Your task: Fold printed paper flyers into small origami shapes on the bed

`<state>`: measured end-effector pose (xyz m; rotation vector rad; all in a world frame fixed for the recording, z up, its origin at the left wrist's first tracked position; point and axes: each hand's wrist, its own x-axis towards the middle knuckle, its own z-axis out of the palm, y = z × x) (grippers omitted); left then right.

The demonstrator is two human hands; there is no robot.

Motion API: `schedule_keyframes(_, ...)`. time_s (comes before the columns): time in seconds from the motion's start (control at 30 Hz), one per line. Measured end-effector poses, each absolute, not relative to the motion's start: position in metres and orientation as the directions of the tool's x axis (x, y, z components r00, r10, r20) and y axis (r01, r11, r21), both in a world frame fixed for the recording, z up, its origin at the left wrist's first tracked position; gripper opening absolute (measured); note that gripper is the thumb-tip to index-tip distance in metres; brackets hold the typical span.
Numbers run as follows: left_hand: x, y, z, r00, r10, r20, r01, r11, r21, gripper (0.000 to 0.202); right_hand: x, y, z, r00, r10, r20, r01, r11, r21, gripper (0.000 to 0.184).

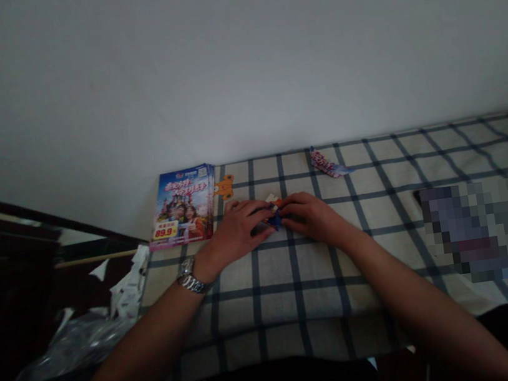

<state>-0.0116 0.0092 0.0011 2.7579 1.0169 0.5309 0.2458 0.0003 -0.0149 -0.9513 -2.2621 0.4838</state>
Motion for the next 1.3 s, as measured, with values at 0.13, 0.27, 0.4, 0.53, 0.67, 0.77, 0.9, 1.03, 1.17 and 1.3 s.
schedule_keyframes(0.13,-0.012,0.011,0.0,0.706,0.648,0.285,0.593,-0.761,0.261,0.025,0.244,-0.001,-0.01,-0.547,0.735,0.402,0.495,0.67,-0.552,0.015)
schedule_keyframes(0.27,-0.011,0.012,-0.001,0.696,0.656,0.293,0.6,-0.755,0.265,0.021,0.243,-0.002,-0.01,-0.544,0.742,0.392,0.484,0.659,-0.576,0.017)
schedule_keyframes(0.4,-0.011,0.013,-0.001,0.692,0.66,0.292,0.604,-0.751,0.267,0.02,0.243,-0.002,-0.009,-0.523,0.761,0.383,0.493,0.637,-0.593,0.019)
schedule_keyframes(0.53,-0.011,0.013,0.0,0.69,0.661,0.295,0.597,-0.75,0.284,0.02,0.242,-0.002,-0.007,-0.514,0.785,0.345,0.551,0.61,-0.569,0.012)
schedule_keyframes(0.67,-0.01,0.013,-0.003,0.678,0.67,0.301,0.592,-0.741,0.316,0.021,0.242,-0.002,-0.008,-0.517,0.797,0.312,0.596,0.597,-0.537,0.013)
schedule_keyframes(0.77,-0.01,0.013,-0.004,0.657,0.685,0.315,0.587,-0.727,0.357,0.022,0.242,-0.002,-0.009,-0.504,0.805,0.312,0.607,0.588,-0.535,0.011)
schedule_keyframes(0.9,-0.011,0.013,-0.001,0.656,0.685,0.318,0.585,-0.727,0.36,0.02,0.243,-0.003,-0.009,-0.483,0.821,0.304,0.635,0.568,-0.524,0.012)
schedule_keyframes(1.03,-0.013,0.012,0.005,0.653,0.696,0.299,0.633,-0.718,0.29,0.021,0.242,-0.003,-0.008,-0.464,0.841,0.28,0.652,0.538,-0.534,0.013)
schedule_keyframes(1.17,-0.013,0.012,0.005,0.648,0.712,0.272,0.656,-0.702,0.275,0.02,0.24,-0.004,-0.007,-0.453,0.845,0.284,0.65,0.531,-0.543,0.013)
schedule_keyframes(1.3,-0.013,0.014,0.001,0.614,0.738,0.279,0.68,-0.675,0.286,0.019,0.237,-0.005,-0.005,-0.428,0.856,0.289,0.66,0.515,-0.547,0.013)
